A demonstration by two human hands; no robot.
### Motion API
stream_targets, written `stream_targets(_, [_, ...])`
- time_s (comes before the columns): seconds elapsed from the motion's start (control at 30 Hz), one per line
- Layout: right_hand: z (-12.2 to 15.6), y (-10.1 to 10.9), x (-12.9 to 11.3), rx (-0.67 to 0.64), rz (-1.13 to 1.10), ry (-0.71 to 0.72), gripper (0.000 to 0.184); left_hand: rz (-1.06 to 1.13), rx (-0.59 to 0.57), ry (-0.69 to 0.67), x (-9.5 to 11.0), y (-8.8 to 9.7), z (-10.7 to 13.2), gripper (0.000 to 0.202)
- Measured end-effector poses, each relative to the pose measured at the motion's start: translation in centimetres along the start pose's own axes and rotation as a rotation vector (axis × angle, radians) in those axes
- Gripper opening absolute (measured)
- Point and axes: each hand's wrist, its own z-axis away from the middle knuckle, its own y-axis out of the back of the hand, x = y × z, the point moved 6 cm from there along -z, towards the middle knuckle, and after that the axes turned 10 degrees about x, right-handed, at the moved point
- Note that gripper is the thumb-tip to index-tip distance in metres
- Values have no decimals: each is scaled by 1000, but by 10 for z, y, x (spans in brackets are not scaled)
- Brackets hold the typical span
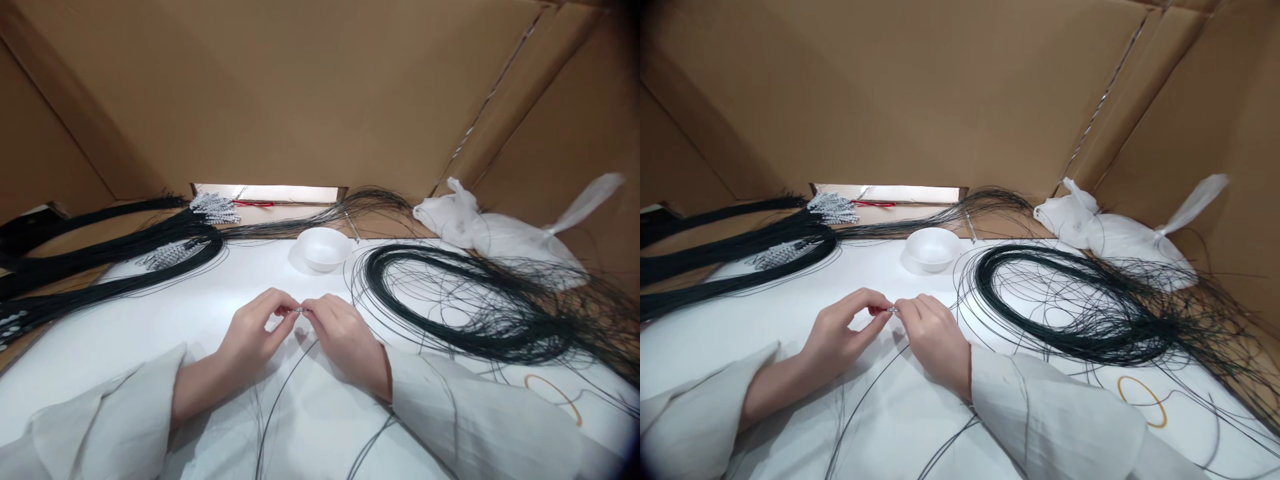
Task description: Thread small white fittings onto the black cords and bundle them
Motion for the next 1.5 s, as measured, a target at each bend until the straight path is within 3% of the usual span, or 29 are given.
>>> stream_targets(0.4, [-3,4,-1,23,-4,-25,25,16,4,-3,3,2,-2,7])
stream_targets(0.7, [-5,6,5,80,-109,-138,12,10,48,-1,3,6,-1,8])
stream_targets(1.17, [-5,1,8,-17,-55,-133,17,16,-61,-37,-6,-5,-1,10])
stream_targets(1.27, [-5,1,11,10,-61,-200,16,1,-14,-21,-7,0,-2,8])
stream_targets(1.37, [-5,1,17,38,-45,-263,29,-34,73,28,-12,10,-7,8])
stream_targets(1.5, [-6,0,27,25,-29,-316,14,-55,142,79,-24,22,-11,9])
